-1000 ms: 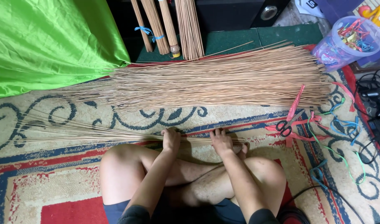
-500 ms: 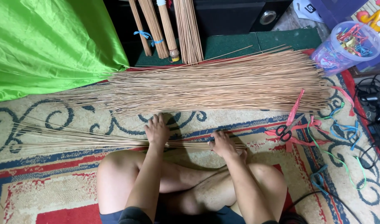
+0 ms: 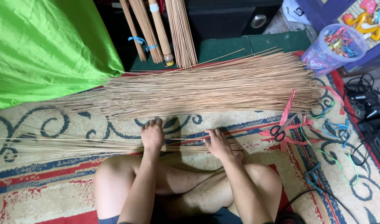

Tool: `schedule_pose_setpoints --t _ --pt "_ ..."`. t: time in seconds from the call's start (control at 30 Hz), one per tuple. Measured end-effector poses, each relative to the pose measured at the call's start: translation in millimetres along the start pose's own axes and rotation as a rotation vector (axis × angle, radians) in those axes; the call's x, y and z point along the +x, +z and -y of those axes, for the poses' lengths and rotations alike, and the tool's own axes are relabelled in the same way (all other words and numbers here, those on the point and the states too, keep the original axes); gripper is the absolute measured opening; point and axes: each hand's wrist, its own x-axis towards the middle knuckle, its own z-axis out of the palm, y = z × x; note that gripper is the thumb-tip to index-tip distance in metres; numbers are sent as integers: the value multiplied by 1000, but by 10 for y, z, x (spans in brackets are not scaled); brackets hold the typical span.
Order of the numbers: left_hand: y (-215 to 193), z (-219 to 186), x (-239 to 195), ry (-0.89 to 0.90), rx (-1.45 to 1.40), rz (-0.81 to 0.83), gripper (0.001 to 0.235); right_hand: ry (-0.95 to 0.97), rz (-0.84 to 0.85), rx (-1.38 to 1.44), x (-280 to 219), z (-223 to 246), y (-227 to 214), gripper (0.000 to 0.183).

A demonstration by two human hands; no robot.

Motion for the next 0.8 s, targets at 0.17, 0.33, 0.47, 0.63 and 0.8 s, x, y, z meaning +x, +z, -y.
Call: schedule_pose_setpoints --t 0.17,0.33,0.47,0.63,0.8 --pt "-783 447 118 -26 247 -161 21 -19 -101 56 -198 208 -252 49" --pt "-1008 794 72 -2 269 -387 13 -134 -97 -7 -225 150 -131 58" --pt "-640 548 -57 104 174 -310 9 -142 -59 -128 -167 208 -72 63" --pt "-521 103 -219 311 134 -55 15 -195 -70 -92 -189 298 -164 63" --pt "-734 227 -157 368 -37 22 12 -192 -100 -64 -223 377 -274 69"
